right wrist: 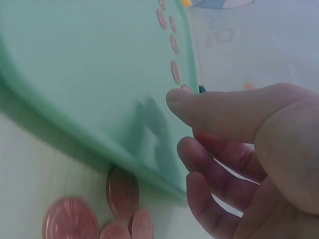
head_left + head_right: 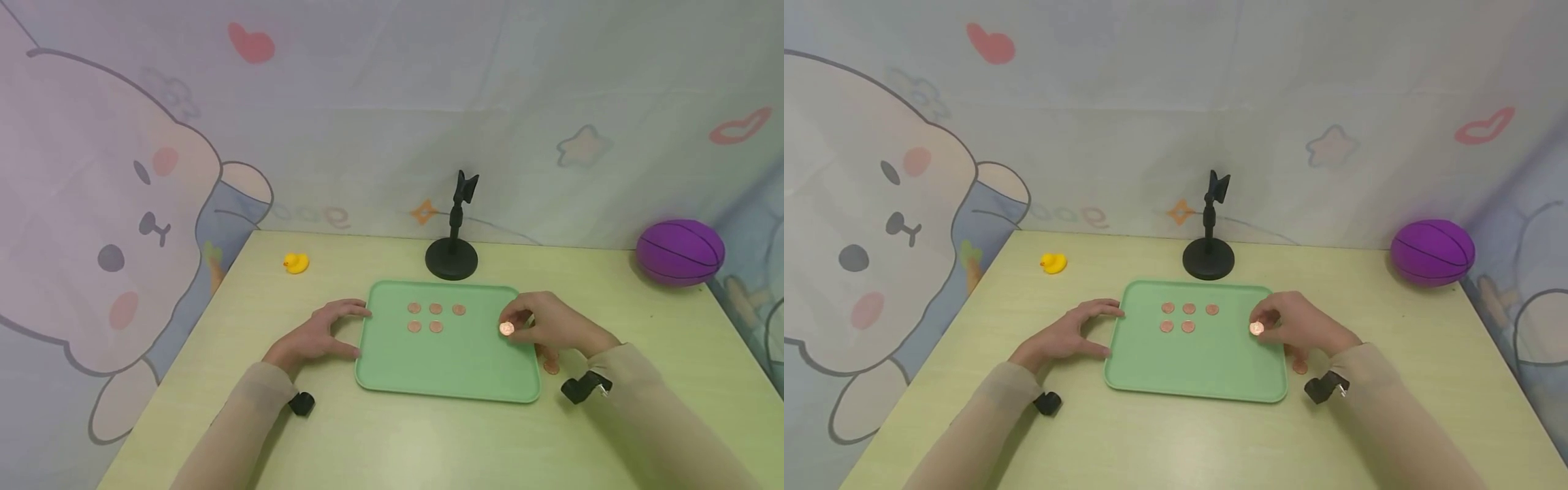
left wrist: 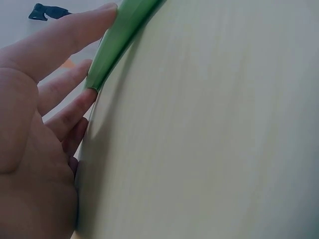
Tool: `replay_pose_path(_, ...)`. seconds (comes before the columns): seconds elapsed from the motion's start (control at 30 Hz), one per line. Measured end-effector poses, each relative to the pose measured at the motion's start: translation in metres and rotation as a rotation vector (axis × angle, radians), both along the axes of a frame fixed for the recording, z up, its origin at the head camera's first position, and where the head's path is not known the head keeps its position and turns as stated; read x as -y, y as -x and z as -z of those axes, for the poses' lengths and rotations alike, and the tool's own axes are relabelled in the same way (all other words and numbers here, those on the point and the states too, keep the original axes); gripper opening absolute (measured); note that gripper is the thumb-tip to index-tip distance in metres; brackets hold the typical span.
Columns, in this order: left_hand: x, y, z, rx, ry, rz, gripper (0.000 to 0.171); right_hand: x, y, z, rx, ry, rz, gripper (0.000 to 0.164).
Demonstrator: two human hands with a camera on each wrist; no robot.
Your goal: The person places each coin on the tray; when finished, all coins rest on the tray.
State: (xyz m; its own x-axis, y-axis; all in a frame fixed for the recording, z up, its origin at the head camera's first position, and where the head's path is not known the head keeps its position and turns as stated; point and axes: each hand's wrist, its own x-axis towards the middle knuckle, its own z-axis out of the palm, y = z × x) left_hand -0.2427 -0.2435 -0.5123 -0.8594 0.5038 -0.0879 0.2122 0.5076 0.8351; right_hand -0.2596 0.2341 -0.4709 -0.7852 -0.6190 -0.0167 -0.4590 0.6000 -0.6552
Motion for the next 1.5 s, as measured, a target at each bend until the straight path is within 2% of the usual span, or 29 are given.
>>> replay_pose_path(0.63,0.0,0.0,0.0,-0.005,0.008,0.008,0.068,0.047,0.008,0.009,-0.082,0.017,-0.052,0.009)
replay_pose_path(1.03,0.0,0.001,0.001,-0.01,0.001,0.003,0.067,0.063,0.01,0.016,-0.124,-0.009,-0.015,0.011)
replay_pose_path(1.5,0.0,0.0,0.001,-0.009,-0.006,0.0,0.067,0.071,0.009,0.014,-0.108,-0.026,0.006,0.013)
